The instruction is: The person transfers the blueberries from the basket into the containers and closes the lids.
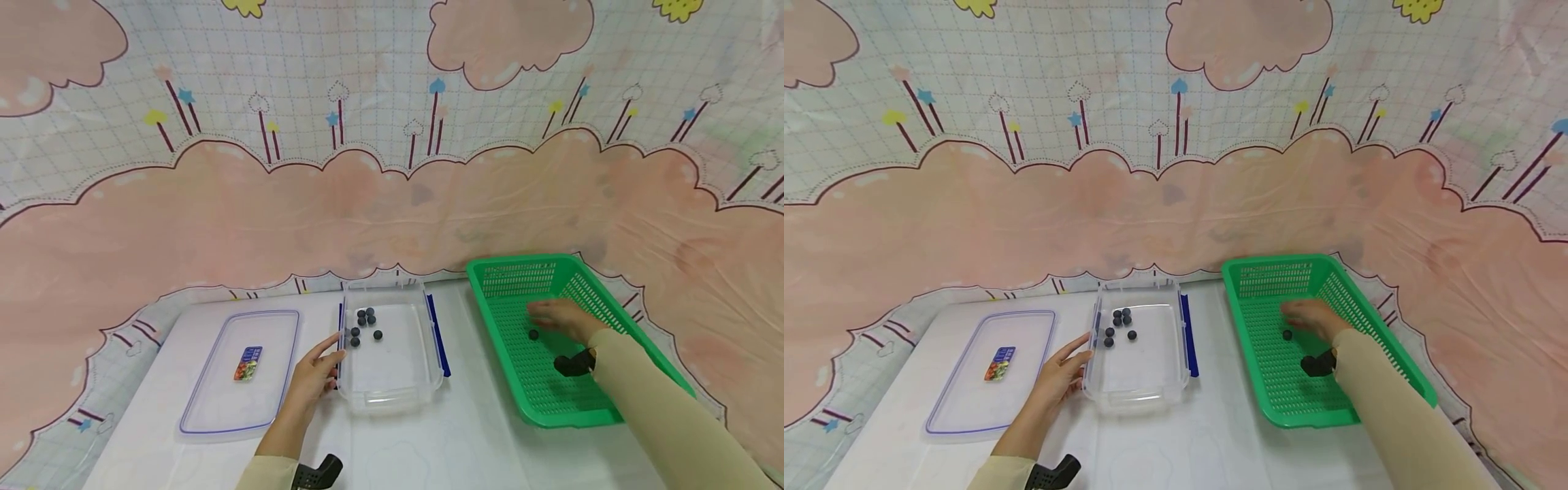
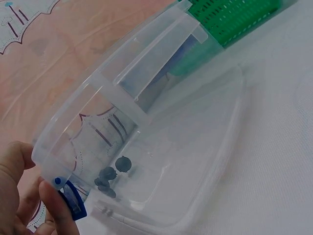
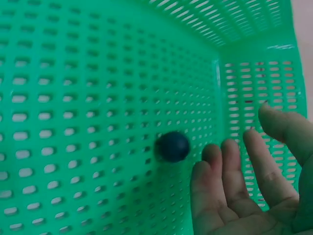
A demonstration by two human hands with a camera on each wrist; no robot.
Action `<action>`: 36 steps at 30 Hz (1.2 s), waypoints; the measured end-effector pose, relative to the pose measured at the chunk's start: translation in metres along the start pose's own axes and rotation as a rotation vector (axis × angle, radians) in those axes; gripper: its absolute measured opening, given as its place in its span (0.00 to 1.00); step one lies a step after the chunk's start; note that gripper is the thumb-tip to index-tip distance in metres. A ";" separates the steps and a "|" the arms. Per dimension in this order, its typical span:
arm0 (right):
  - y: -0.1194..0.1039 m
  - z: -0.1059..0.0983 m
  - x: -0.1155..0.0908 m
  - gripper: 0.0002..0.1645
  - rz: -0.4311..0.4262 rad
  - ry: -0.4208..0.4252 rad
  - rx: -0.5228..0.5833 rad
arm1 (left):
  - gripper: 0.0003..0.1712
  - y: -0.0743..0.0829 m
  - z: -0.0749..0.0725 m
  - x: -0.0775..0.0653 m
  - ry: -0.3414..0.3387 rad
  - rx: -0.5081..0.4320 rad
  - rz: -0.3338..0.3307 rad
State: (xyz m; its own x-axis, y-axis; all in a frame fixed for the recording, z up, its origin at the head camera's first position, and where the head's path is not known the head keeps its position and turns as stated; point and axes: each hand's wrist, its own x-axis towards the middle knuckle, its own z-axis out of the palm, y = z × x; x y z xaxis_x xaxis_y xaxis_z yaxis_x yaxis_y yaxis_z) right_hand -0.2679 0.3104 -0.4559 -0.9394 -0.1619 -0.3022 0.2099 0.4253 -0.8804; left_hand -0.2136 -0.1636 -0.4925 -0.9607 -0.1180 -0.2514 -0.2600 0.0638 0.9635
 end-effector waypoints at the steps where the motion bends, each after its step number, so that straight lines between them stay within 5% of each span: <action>1: 0.002 0.001 0.000 0.33 0.001 0.004 -0.012 | 0.28 0.000 0.000 0.000 0.004 -0.001 -0.001; 10: 0.013 0.006 -0.004 0.31 0.040 0.050 -0.161 | 0.29 0.001 0.001 -0.001 0.009 -0.009 -0.002; 36: 0.020 0.009 -0.008 0.22 -0.009 0.113 -0.285 | 0.29 -0.001 0.002 -0.002 0.016 -0.024 0.003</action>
State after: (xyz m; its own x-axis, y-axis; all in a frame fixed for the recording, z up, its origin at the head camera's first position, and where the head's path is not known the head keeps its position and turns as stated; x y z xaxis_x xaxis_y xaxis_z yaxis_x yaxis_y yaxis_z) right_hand -0.2542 0.3120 -0.4742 -0.9685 -0.0736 -0.2379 0.1317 0.6597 -0.7399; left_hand -0.2120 -0.1615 -0.4929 -0.9598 -0.1340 -0.2468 -0.2541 0.0399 0.9664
